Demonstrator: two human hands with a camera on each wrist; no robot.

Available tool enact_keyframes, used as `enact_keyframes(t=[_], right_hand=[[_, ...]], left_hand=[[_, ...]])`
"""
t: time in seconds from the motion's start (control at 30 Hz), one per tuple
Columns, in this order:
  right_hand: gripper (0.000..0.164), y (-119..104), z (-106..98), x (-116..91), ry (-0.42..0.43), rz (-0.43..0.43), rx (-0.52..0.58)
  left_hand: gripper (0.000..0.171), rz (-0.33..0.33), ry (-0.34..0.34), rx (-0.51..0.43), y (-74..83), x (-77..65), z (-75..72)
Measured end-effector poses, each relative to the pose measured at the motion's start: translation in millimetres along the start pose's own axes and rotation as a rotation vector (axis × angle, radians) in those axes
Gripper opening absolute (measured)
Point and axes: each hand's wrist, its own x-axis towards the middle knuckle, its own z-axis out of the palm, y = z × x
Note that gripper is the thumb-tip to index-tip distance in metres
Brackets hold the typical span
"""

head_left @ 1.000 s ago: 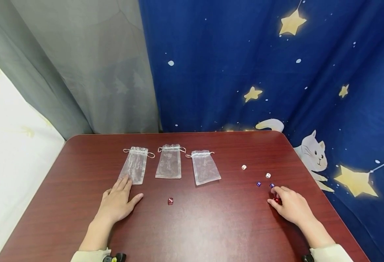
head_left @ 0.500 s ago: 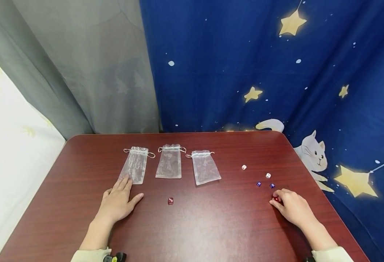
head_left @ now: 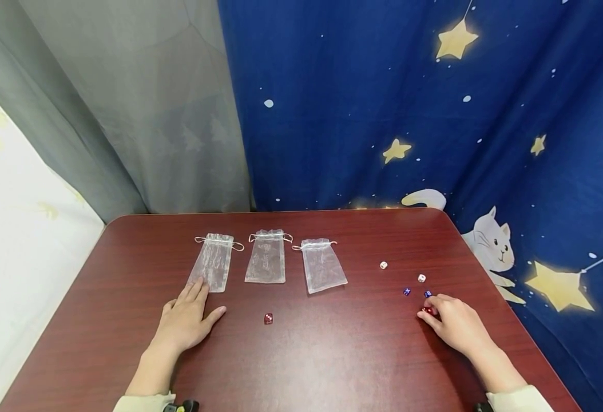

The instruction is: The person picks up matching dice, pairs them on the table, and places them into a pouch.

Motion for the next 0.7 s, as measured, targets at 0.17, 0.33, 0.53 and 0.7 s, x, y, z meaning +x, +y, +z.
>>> enact_keyframes(t=[0.17,0.33,0.53,0.7], right_hand=[[0.023,-9,1,6,0.024,-0.036,0.0],[0.022,-20,1,13,0.038,-0.065,0.011],[0.021,-34,3,22,0.05,-0.092,0.021],[0.02,-47,5,29,0.055,-0.118,0.038]], left_hand=[[0.079,0.0,0.004,-0.004,0.1,-0.3,-0.4],[0.077,-0.002,0.009,-0.006,0.7,-1.3,-1.0],[0.077,0.002,0.01,-0.003,-0.3,-1.2,-0.5],[0.076,0.0,0.008,-0.002,-1.4,-1.6,0.0]])
